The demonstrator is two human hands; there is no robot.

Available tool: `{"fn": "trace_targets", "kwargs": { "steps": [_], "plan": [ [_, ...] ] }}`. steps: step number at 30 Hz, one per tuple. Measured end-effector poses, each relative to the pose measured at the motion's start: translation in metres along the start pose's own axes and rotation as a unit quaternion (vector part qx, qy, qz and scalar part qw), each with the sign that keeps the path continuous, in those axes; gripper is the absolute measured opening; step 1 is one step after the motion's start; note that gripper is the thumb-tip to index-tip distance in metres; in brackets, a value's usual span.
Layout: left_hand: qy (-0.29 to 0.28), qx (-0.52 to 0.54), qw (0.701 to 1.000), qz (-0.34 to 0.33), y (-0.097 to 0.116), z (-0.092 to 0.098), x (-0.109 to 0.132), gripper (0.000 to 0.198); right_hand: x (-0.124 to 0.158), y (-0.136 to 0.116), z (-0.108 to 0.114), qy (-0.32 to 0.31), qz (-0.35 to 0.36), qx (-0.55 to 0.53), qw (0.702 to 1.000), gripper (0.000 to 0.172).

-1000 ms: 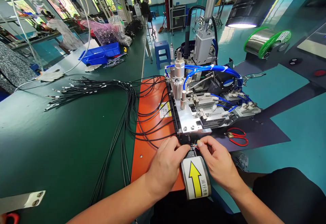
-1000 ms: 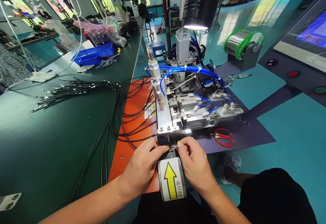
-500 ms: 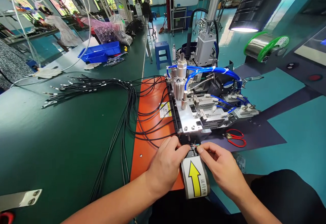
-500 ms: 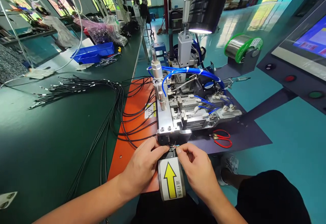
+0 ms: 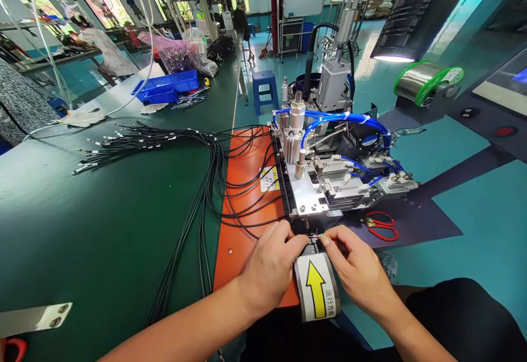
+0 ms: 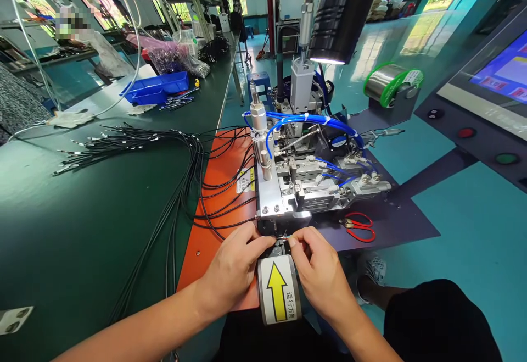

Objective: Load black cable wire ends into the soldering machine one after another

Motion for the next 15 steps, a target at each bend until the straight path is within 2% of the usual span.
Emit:
{"fn": "trace_targets", "kwargs": {
  "steps": [4,6,10,15],
  "plan": [
    [-0.002,0.002,1.0,-0.002,0.0,0.0,-0.001,0.019,0.001,0.008,0.01,0.022,-0.026,0.034,0.999,0.031],
    [0.0,0.003,1.0,-0.002,-0.001,0.001,-0.002,0.019,-0.001,0.004,0.014,0.031,-0.004,0.039,0.999,0.028],
    [-0.001,0.013,1.0,0.001,-0.001,0.001,-0.002,0.018,-0.004,-0.008,0.011,0.01,0.059,0.015,0.998,0.025],
    [0.0,0.016,1.0,-0.001,0.0,0.0,0.0,0.019,-0.005,-0.012,0.012,0.016,0.068,0.013,0.998,0.021]
  ]
}}
Point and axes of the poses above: each hand's wrist, its own x-axis away from the middle knuckle, its own z-axis out of the back of the hand, y = z × x, the point moved 8 cm from there along -x, towards the middle knuckle, and after that the axes turned 8 degrees about z, right-handed, at the moved point
